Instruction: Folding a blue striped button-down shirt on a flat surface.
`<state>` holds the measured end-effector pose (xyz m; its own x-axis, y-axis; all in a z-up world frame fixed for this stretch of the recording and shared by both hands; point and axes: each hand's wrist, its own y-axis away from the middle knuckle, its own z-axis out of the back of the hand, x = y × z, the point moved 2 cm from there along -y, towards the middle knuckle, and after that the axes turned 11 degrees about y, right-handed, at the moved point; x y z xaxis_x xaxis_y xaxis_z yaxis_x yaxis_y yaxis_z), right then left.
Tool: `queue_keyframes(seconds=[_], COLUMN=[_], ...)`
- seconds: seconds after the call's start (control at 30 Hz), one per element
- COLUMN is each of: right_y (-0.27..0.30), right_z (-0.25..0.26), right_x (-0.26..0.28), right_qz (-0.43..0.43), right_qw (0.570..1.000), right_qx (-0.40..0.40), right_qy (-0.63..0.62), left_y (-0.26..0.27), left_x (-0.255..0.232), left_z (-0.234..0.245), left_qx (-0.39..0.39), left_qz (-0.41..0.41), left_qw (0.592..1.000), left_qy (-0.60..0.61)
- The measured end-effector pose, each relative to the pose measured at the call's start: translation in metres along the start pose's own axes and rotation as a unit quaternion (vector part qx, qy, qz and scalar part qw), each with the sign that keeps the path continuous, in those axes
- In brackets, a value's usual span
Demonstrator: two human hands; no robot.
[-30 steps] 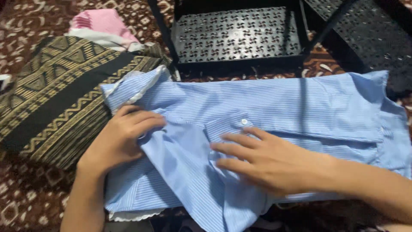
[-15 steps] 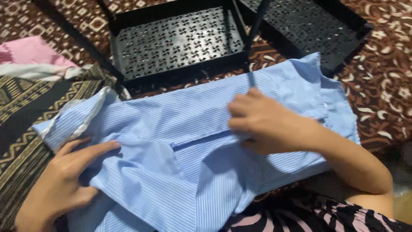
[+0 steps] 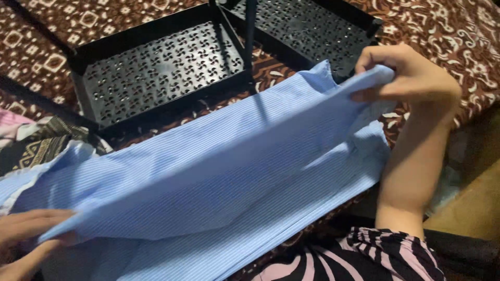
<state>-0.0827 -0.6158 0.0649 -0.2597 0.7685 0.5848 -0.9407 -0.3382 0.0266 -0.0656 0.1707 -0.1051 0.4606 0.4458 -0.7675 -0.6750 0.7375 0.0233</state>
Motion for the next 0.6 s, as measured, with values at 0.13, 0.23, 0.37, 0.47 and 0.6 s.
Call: queue_keyframes(seconds=[0.13,0.23,0.37,0.47,0.6], right_y=[-0.015,-0.023,-0.027,-0.027,-0.032], right_z=[-0.008,-0.016,-0.022,-0.025,-0.028], right_x=[-0.010,-0.018,-0.018,-0.020,-0.027], right_qz=[-0.032,-0.089,-0.153,-0.192,-0.150], right_qw=[0.998,0.995,0.988,0.981,0.987], right_qx=[-0.016,-0.007,0.007,0.009,-0.033], right_qy=[0.049,0.043,0.019,-0.009,-0.054], left_y=[0.004,-0.033,-0.039,-0.066,-0.077], left_x=[0.029,0.002,0.034,-0.027,-0.066], left_z=[-0.001,0.009,0.007,0.005,0.006], left_qx=[-0.100,-0.130,-0.136,-0.132,-0.150], left_qz=[0.322,0.294,0.290,0.301,0.257], left_qw=[0.940,0.938,0.947,0.942,0.943], left_qy=[0.053,0.126,0.036,-0.068,-0.151])
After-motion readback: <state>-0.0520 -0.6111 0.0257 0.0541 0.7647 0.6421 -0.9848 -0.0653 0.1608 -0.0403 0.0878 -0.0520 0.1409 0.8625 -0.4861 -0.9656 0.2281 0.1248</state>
